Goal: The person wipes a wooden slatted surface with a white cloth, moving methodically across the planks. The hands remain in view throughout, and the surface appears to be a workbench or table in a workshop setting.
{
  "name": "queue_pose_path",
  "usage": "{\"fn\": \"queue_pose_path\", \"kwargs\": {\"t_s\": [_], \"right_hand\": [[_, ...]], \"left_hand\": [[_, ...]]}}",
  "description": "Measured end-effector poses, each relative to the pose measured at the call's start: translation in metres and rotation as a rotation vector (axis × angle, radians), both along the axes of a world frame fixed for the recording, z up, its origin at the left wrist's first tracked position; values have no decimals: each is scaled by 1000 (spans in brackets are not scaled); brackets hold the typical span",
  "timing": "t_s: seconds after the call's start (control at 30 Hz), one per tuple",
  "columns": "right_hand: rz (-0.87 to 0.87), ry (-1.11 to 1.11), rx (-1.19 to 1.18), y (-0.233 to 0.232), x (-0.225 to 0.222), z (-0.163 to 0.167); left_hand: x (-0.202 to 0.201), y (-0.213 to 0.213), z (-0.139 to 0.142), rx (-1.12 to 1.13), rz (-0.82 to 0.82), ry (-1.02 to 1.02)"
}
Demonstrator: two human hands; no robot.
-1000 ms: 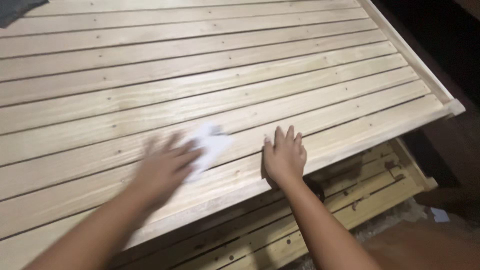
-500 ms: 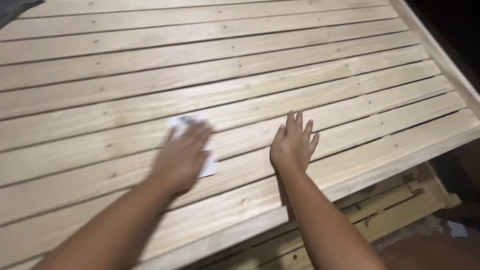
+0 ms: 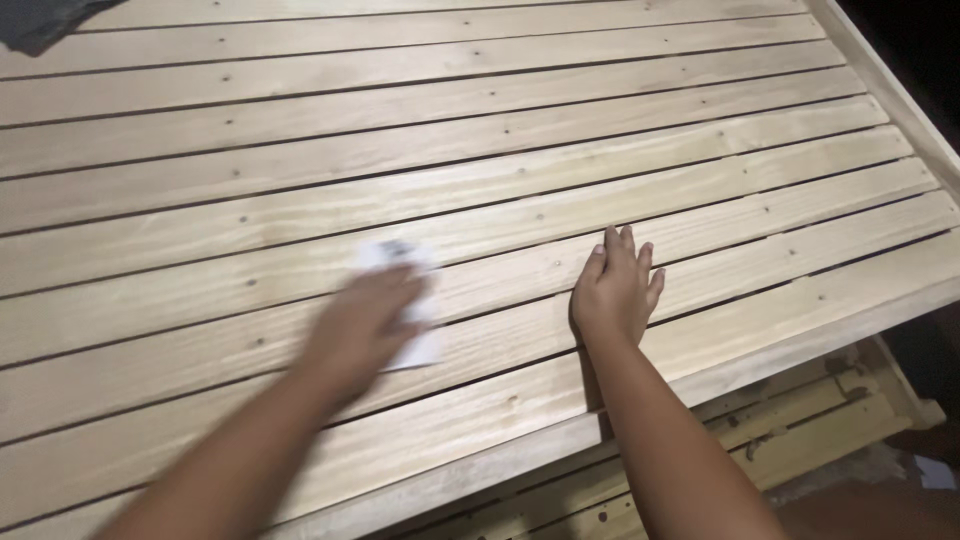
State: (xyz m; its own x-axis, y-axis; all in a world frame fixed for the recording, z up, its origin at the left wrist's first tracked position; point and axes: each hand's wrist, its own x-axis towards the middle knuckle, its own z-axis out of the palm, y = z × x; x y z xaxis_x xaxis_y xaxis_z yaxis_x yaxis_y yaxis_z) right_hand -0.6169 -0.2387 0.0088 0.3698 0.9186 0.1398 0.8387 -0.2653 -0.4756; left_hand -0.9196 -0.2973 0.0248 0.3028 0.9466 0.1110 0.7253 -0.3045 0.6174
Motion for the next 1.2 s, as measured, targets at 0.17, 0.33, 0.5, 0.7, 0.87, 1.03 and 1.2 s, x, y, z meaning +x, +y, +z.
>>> {"fn": "queue_pose_path", "kwargs": {"t_s": [0.17,0.33,0.5,0.7,0.87,1.03,1.2], "right_hand": [[4,-24,-15,1,0,-2],[2,-21,-41,1,-1,-2],[2,-34,-55,1,0,0],[-3,-21,-79,2,-1,2],[-13,-2,-92,0,-3,4],[-12,-3,-88,0,-4,5],[-9,-18,-90,-1,-4,3]], "left_hand": [[-152,-76,5,11,272,578],[-109,-53,-8,-55,208,430],[51,29,6,2,-65,129],[143,81,-6,-55,-122,191],[25,15,-1,-88,-50,154],[-138,-69,2,-107,292,495],[-127,-59,-8,-22,264,369]]}}
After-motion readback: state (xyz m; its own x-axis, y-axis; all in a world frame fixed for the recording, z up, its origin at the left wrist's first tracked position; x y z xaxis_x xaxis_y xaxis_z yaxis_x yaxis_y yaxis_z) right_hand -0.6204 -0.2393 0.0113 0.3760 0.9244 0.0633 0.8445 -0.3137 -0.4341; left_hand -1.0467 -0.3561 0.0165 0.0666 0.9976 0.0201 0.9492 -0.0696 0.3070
